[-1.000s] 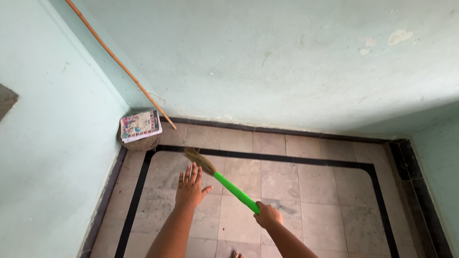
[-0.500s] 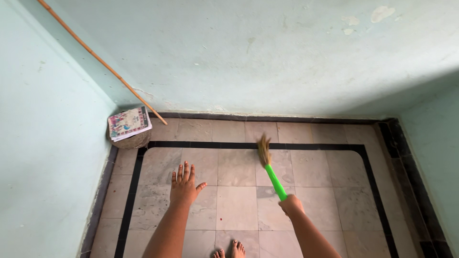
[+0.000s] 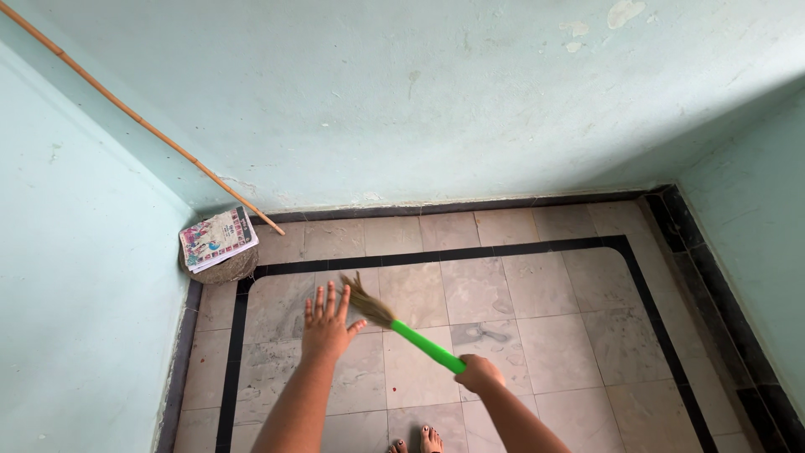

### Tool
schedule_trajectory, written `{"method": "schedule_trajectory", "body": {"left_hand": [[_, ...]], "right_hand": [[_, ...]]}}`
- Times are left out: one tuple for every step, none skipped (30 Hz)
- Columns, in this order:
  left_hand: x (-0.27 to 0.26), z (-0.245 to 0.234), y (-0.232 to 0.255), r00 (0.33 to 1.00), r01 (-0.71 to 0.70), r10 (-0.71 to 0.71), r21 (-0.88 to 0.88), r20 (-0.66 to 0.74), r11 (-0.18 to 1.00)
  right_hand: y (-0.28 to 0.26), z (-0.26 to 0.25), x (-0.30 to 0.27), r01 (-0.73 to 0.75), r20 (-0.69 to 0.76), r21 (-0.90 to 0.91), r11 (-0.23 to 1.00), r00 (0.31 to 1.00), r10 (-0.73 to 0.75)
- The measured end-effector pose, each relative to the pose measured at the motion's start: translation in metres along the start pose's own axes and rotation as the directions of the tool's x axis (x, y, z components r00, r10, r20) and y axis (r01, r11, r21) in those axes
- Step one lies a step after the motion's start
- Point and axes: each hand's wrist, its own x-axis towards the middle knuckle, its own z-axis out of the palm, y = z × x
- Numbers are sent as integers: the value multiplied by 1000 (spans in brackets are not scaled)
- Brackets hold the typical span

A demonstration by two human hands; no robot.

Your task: The person sweeps pieces of paper on a tiled floor into a pile using a handheld broom.

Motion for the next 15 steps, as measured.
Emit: {"method": "schedule_trajectory", "body": {"left_hand": [[-1, 0, 0, 1000, 24, -24, -9, 6, 1000], [-2, -1, -1, 999, 49, -49, -18, 9, 999], [-2, -2, -2, 997, 74, -74, -26, 11, 997], [-2, -2, -3, 997, 74, -74, -18, 14, 997], [-3, -2, -4, 997, 74, -74, -9, 16, 997], [-1, -3, -3, 997, 76, -76, -4, 15, 997], [0, -4, -1, 997, 74, -74, -4, 16, 997], [0, -3, 1, 997, 73, -73, -8, 21, 997], [1, -2, 4, 997, 73, -72, -11, 26, 997], [2, -1, 8, 997, 66, -66, -11, 38, 998], [4, 0, 14, 997, 59, -59, -10, 50, 998], [6, 1, 19, 997, 53, -52, -12, 63, 999], [9, 2, 23, 997, 34, -34, -8, 67, 999], [10, 5, 29, 997, 14, -14, -7, 78, 1000], [10, 7, 36, 996, -6, 7, -6, 89, 1000]], "right_hand": [[11, -2, 0, -34, -3, -5, 999, 999, 34], [20, -7, 1, -65, -8, -9, 998, 998, 65], [32, -14, 2, -123, 2, 10, 992, 992, 123], [42, -22, 3, -181, 12, 28, 983, 983, 181], [51, -28, 3, -241, 22, 83, 967, 970, 240], [58, -37, 4, -298, 31, 136, 945, 955, 296], [62, -45, 6, -352, 43, 188, 917, 936, 350], [63, -49, 9, -356, 20, 207, 911, 933, 360], [60, -53, 12, -359, -3, 227, 906, 929, 369], [59, -54, 13, -363, -23, 248, 898, 925, 380], [54, -52, 13, -287, -107, 218, 933, 943, 315], [46, -47, 13, -210, -187, 179, 961, 952, 243], [42, -47, 12, -134, -262, 132, 982, 951, 165], [41, -47, 8, -122, -234, 122, 985, 961, 148], [34, -42, 3, -110, -207, 112, 988, 969, 132]]}}
